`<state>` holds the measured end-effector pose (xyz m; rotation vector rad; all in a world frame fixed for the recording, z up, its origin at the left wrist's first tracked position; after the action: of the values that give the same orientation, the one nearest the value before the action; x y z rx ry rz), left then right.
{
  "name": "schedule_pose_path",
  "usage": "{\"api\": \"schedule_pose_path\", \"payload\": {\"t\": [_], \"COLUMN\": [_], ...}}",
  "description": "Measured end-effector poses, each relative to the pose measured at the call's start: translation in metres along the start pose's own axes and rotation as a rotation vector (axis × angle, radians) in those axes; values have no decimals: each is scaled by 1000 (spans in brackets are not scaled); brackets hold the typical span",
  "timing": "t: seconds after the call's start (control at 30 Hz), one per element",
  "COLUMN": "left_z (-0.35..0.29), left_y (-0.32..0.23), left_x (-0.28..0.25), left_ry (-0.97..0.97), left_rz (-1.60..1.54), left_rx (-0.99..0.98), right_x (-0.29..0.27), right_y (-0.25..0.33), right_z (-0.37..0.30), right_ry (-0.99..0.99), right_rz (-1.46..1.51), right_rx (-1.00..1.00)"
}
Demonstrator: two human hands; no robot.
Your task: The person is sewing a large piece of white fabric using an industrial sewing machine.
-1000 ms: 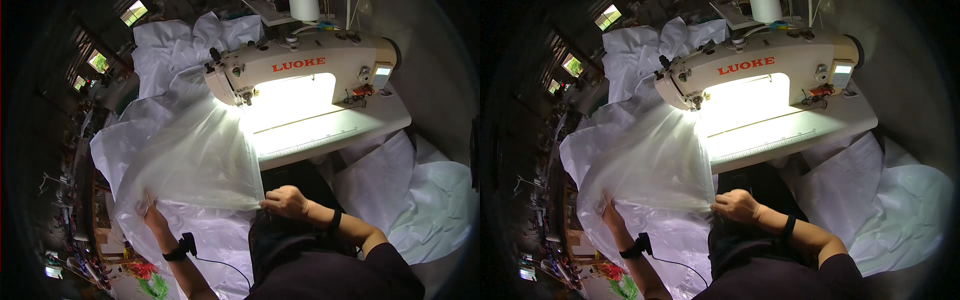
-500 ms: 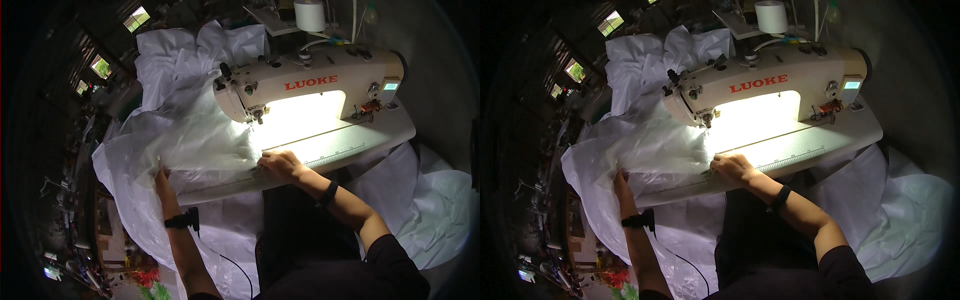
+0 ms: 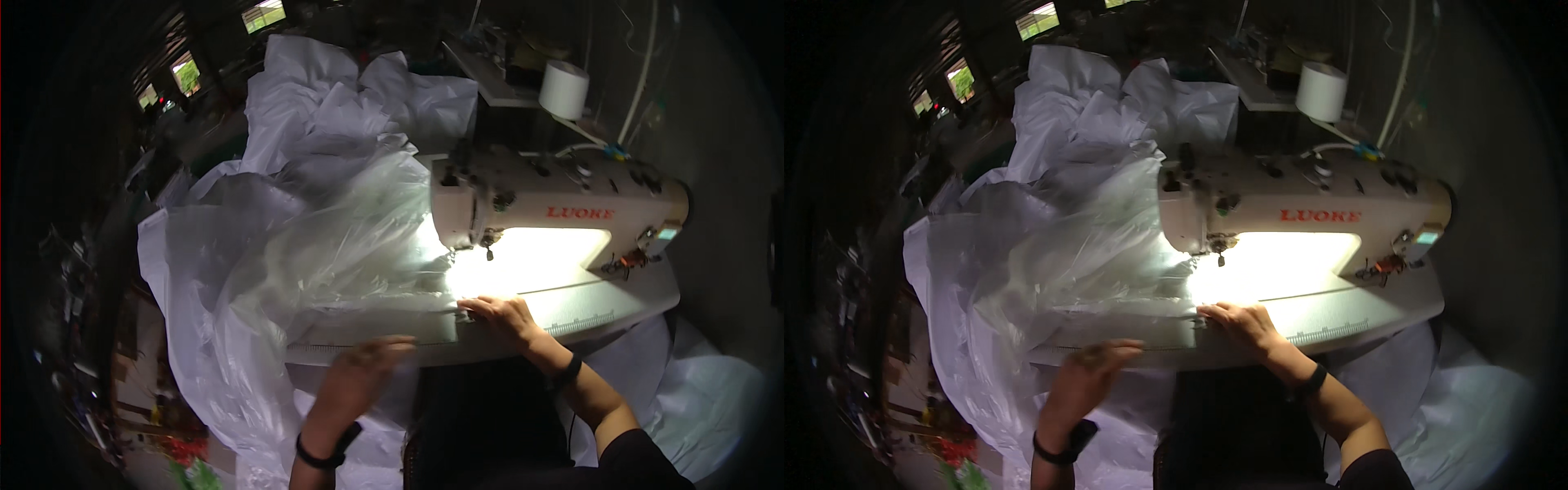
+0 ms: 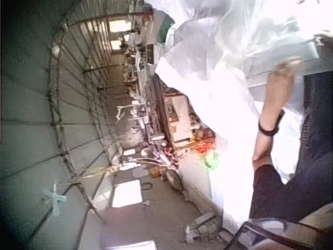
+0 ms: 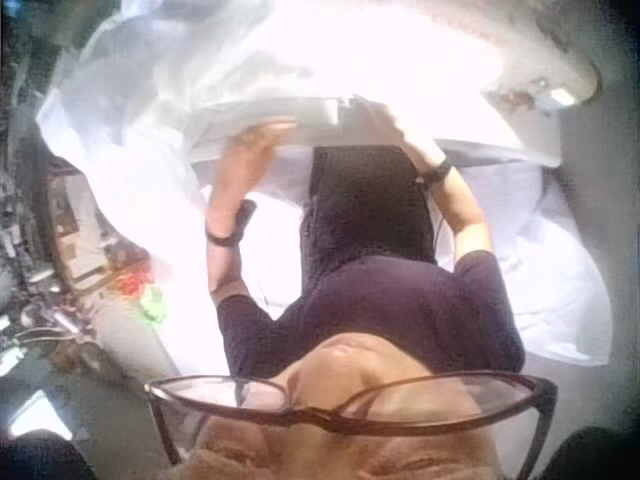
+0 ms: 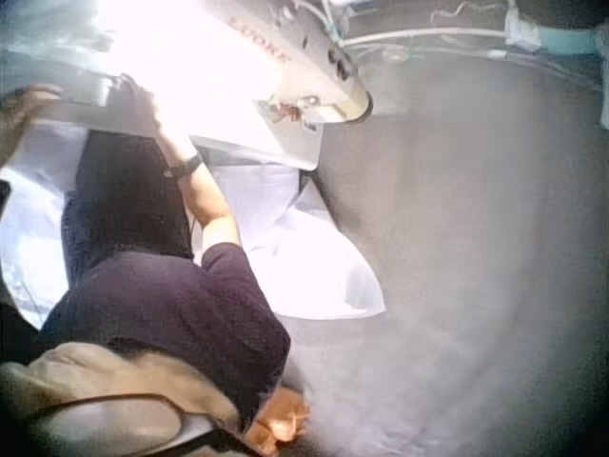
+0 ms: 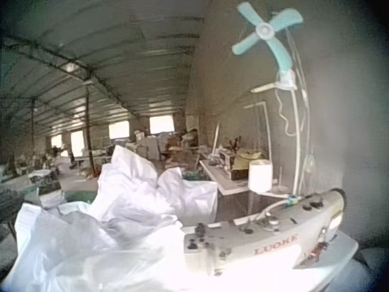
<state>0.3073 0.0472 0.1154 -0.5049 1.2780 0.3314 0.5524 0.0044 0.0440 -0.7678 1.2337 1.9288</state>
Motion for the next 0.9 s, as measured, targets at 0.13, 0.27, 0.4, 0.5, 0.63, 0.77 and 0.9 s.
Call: {"api": "schedule_pose_path", "payload": {"t": [0.13,0.27,0.4,0.5,0.63,0.77,0.9], "left_z": [67,95,91,91,101,112,124], "left_y": [-12,11,17,16,19,25,27], "left_x": [34,75,80,82,81,91,94], "left_ry": [-166,-21,-14,69,39,192,289], "left_rz": [-93,17,11,-10,25,101,107], "left_rx": [310,369,371,353,316,260,231], "right_x": [-4,-7,-6,-3,-3,-3,-3], "right_y": [4,4,3,-4,-10,-18,-22], "right_z": [7,12,11,9,11,20,25], "right_ry": [27,44,61,113,108,62,41], "right_rz": [-33,-60,-50,56,-1,18,-68], "right_rx": [-20,-52,-36,59,35,-27,-62]}}
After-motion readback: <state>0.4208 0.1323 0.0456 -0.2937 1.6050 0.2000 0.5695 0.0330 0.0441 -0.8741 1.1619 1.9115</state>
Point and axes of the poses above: each hand's wrist, its own z-axis towards the middle knuckle, its own x-axis out of the palm, y = z × x, the point moved 6 cm from there along z, towards the middle knuckle, and after that the axes turned 14 degrees about z, right-handed, at the moved point
